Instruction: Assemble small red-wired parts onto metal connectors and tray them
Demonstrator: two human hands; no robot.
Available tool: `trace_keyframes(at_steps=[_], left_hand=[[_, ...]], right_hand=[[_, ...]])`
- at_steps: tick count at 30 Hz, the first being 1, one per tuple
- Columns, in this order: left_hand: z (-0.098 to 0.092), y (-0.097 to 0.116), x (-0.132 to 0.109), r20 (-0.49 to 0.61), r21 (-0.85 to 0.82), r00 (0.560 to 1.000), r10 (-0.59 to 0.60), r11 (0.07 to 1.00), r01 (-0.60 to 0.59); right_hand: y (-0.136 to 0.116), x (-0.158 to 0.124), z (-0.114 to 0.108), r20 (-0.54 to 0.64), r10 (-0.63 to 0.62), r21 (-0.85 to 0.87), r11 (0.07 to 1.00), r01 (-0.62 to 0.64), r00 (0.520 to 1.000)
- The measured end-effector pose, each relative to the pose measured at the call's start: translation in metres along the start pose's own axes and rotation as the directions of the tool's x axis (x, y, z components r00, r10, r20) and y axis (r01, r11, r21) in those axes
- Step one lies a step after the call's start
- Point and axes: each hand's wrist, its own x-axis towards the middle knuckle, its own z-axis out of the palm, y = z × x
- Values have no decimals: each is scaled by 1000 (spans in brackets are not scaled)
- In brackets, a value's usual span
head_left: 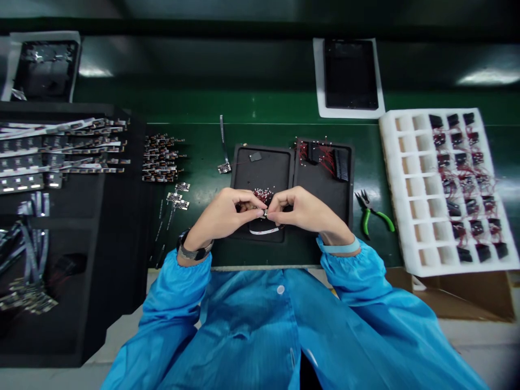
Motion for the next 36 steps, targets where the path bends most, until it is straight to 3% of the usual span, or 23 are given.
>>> trace_keyframes(at_steps=[10,25,36], left_hand=[[0,0,1,-33,10,999,15,1000,-15],[-4,-4,2,13,-198,999,-38,979,40],[-2,-1,3,21,-300,998,-62,952,65]], right_hand=[[1,1,1,-25,-17,-14,1000,16,1000],[-4,-1,-1,-6,-144,-5,990,144,990],[-7,-4,-1,3,-131,5,991,131,991]])
